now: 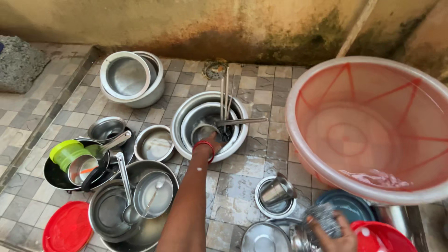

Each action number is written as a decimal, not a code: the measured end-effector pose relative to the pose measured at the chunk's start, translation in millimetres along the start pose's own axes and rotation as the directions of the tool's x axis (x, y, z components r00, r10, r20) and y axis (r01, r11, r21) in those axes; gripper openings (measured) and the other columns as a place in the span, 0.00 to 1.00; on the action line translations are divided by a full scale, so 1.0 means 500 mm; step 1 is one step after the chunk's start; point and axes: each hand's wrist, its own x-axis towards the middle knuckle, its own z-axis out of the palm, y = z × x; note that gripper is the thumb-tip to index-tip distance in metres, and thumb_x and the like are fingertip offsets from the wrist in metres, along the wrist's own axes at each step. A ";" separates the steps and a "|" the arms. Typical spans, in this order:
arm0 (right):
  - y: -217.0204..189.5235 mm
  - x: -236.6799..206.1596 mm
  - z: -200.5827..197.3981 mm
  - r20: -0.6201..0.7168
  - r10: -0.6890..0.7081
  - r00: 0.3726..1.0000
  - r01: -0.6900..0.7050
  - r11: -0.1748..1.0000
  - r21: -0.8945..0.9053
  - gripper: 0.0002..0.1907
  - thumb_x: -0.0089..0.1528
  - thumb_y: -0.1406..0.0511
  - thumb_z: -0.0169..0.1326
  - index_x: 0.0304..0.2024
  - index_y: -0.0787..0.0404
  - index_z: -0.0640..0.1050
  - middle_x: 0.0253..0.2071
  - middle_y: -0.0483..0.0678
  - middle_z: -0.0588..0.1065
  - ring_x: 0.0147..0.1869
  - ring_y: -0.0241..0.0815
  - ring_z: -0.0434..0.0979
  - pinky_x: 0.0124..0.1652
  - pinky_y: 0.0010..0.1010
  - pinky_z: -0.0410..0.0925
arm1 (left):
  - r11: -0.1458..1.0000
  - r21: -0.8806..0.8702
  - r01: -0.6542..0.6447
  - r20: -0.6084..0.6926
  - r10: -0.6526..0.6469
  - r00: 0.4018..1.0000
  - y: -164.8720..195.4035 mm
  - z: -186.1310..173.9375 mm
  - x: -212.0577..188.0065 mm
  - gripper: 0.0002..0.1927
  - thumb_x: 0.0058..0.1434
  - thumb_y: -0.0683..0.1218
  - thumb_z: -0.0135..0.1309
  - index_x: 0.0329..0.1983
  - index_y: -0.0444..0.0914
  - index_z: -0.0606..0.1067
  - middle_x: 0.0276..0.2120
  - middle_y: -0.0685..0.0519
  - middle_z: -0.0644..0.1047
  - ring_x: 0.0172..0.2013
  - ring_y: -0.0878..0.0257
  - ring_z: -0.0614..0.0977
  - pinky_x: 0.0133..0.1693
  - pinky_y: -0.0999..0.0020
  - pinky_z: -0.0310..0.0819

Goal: The person washes metal pots, plates, and bowls by hand using a scrubber and soapy water while sitting on a tiled floor. They use a scrubber to clean the items and squeeze dishwashing liquid from a packet into a bowl.

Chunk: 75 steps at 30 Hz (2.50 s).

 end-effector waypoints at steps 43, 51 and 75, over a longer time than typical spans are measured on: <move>-0.357 -0.113 0.258 0.549 0.251 0.797 -0.453 0.849 0.270 0.23 0.62 0.68 0.52 0.61 0.55 0.71 0.47 0.50 0.73 0.48 0.42 0.77 0.42 0.47 0.77 | -0.701 -0.694 0.163 -0.026 0.250 0.968 -0.050 0.059 -0.510 0.42 0.57 0.72 0.44 0.70 0.48 0.68 0.65 0.47 0.72 0.65 0.41 0.71 0.60 0.33 0.66; -0.379 -0.145 0.335 0.469 -0.677 0.567 0.748 0.662 0.053 0.22 0.57 0.69 0.60 0.53 0.64 0.72 0.50 0.54 0.73 0.56 0.52 0.76 0.54 0.43 0.71 | -0.494 -0.812 0.310 0.173 0.304 0.937 -0.035 0.041 -0.523 0.40 0.58 0.72 0.50 0.67 0.45 0.67 0.62 0.43 0.73 0.57 0.42 0.79 0.48 0.33 0.78; -0.552 -0.221 0.358 0.620 -0.622 0.478 0.730 0.674 0.112 0.17 0.63 0.66 0.55 0.53 0.68 0.75 0.49 0.61 0.76 0.53 0.61 0.78 0.51 0.47 0.71 | 0.696 -0.568 -0.439 -0.426 0.208 0.881 0.118 -0.113 -0.588 0.18 0.73 0.50 0.41 0.62 0.46 0.73 0.56 0.40 0.78 0.58 0.47 0.80 0.58 0.57 0.69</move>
